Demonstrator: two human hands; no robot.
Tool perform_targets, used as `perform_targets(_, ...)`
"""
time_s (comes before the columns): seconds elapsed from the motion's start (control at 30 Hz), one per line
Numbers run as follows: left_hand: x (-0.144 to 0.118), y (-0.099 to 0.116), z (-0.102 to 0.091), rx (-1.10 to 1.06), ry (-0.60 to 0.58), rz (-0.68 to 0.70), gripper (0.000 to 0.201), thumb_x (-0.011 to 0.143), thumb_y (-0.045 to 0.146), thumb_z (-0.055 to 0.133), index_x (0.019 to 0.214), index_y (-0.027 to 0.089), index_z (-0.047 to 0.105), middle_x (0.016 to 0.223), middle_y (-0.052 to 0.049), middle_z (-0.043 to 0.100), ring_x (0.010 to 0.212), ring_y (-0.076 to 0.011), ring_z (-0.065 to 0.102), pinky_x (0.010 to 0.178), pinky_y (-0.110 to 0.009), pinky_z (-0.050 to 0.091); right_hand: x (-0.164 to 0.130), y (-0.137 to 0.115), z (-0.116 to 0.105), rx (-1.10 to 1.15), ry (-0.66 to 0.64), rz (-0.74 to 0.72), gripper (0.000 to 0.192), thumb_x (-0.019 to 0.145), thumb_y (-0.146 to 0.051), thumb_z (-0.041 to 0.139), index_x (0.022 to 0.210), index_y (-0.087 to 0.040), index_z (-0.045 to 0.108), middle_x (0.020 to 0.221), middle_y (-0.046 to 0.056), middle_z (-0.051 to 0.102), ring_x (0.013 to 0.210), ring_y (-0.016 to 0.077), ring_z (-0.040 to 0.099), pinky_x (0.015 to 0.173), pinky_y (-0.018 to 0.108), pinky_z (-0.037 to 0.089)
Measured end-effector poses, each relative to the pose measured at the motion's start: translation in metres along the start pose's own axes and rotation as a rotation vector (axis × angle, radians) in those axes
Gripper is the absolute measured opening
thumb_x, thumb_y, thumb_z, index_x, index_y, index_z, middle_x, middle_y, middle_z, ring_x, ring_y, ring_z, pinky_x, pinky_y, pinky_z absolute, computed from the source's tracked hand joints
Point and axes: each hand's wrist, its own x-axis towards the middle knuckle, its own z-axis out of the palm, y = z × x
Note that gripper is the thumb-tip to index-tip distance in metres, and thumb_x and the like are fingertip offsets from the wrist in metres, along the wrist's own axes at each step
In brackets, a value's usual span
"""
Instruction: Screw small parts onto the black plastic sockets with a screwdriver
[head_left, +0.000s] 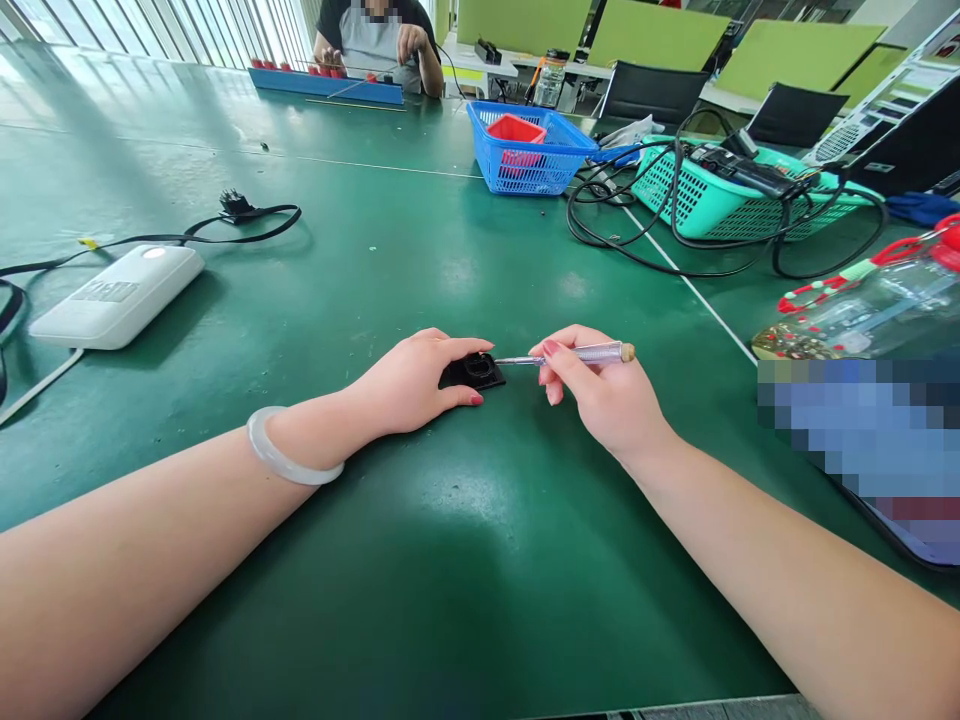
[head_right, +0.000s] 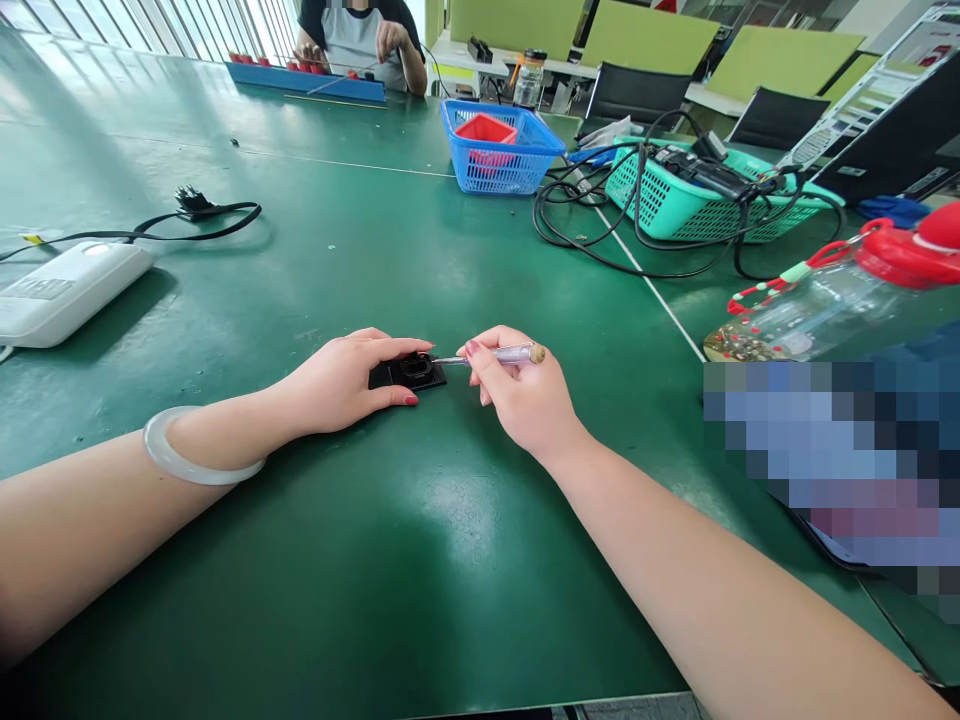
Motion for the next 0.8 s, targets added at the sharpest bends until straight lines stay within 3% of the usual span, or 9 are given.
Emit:
perform_targets(0.2,0.001,-0.001,0.001,-0.007,0.001,0.026,0.055,0.08,0.043,0.066,0.132,0.03,0.053,0.109,-0.006,0.066,0.103,-0.0235,0.058,0.092,-0.035,0.048,-0.008,-0.012,0.0,-0.139,0.13,-0.204,0.03,0.091,-0.031,0.053,0.064,-0.019,0.057,0.055,-0.002,0.054,0.051,0.0111,0.049,0.049,0.025,0.037)
perform_targets(0.4,0.001,0.0,0.001,0.0,0.002,0.018,0.054,0.08,0.04,0.066,0.132,0.029,0.054,0.108,-0.006,0.066,0.103,-0.0233,0.059,0.092,-0.035,0.048,-0.011,-0.017,-0.002,-0.221,0.03,-0.272,0.026,0.091,-0.027,0.052,0.066,-0.019,0.057,0.055,-0.003,0.053,0.049,0.0106,0.049,0.048,0.024,0.037)
perform_targets(0.63,0.0,-0.001,0.002,0.013,0.014,0.033,0.054,0.081,0.041,0.065,0.132,0.029,0.053,0.108,-0.006,0.067,0.104,-0.0225,0.058,0.093,-0.035,0.048,-0.014,-0.02,-0.001,-0.261,-0.091,-0.558,0.017,0.088,-0.017,0.052,0.072,-0.021,0.059,0.06,-0.003,0.06,0.054,0.0109,0.052,0.053,0.025,0.041)
perform_targets(0.8,0.0,-0.001,0.002,0.023,0.018,0.036,0.053,0.081,0.041,0.064,0.131,0.029,0.054,0.107,-0.006,0.067,0.103,-0.0226,0.059,0.092,-0.035,0.049,-0.012,-0.017,0.0,-0.254,-0.236,-0.512,0.009,0.086,-0.016,0.056,0.084,-0.022,0.063,0.073,-0.001,0.065,0.064,0.0121,0.058,0.061,0.025,0.046)
